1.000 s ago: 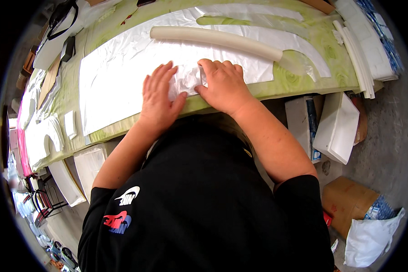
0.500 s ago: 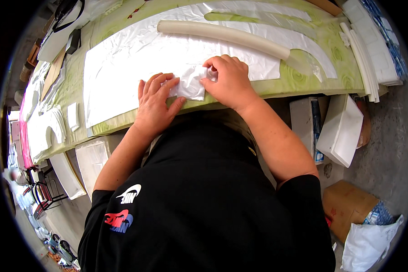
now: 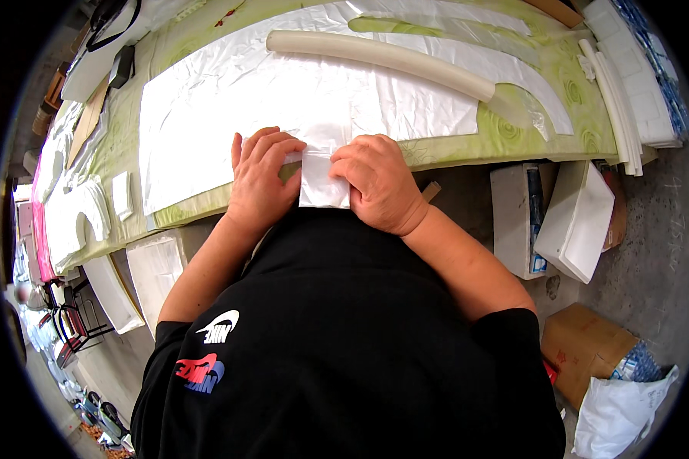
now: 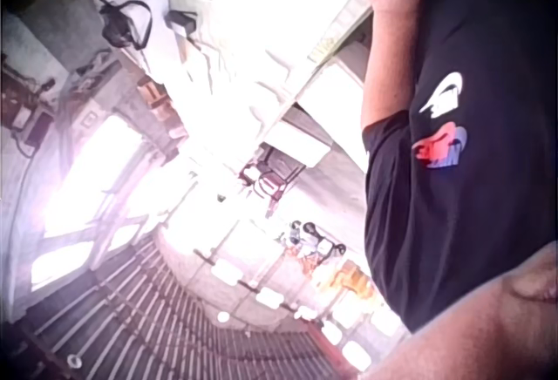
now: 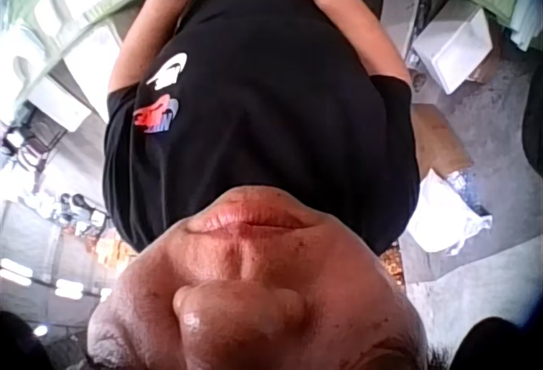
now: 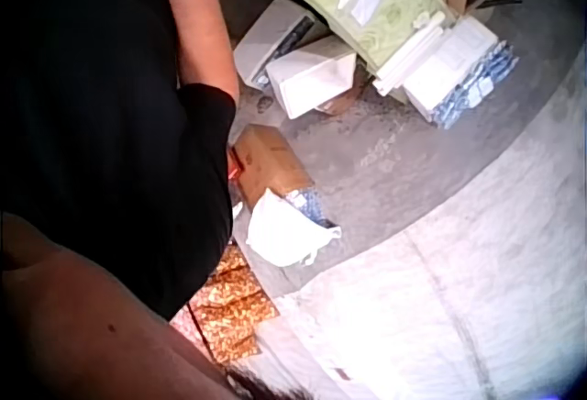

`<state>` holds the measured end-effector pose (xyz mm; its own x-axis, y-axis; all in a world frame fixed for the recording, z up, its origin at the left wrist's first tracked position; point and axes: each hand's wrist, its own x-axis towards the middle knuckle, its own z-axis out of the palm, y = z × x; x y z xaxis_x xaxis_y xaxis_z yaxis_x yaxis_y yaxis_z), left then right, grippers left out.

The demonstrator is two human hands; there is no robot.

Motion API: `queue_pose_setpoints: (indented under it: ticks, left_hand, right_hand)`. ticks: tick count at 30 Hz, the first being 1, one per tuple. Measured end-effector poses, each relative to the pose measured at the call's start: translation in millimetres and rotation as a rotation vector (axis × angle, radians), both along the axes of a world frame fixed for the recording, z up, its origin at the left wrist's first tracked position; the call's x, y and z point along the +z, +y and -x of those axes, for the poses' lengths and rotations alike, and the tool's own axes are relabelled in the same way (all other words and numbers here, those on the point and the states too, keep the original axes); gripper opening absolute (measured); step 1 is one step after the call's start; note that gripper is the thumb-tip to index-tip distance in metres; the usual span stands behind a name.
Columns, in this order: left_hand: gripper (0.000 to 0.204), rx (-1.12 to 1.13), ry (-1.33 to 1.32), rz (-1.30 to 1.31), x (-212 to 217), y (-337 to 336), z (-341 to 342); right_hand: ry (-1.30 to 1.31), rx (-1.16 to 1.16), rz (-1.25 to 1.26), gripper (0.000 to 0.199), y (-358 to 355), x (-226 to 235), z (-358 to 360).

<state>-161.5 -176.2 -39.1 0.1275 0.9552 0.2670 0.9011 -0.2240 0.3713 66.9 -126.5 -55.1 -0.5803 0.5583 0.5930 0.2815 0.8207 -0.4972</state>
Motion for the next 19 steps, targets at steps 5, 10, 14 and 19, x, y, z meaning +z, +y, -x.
queue_pose_setpoints:
  ticks: [5, 10, 14, 19]
  left_hand:
    - [0.04, -0.07, 0.023, -0.031, 0, -1, 0]
    - [0.038, -0.122, 0.053, -0.034, 5, 0, -2]
    - [0.037, -0.172, 0.082, -0.013, 5, 4, -2]
    - [0.04, -0.201, 0.036, -0.014, 6, 5, -2]
  right_hand:
    - [0.006, -0.079, -0.042, 0.037, -3, -2, 4]
    - [-0.066, -0.158, -0.078, 0.029, -6, -3, 5]
    - [-0.087, -0.16, -0.063, 0.034, -5, 4, 3]
    - [-0.207, -0.216, -0.018, 0.044, -6, 6, -9]
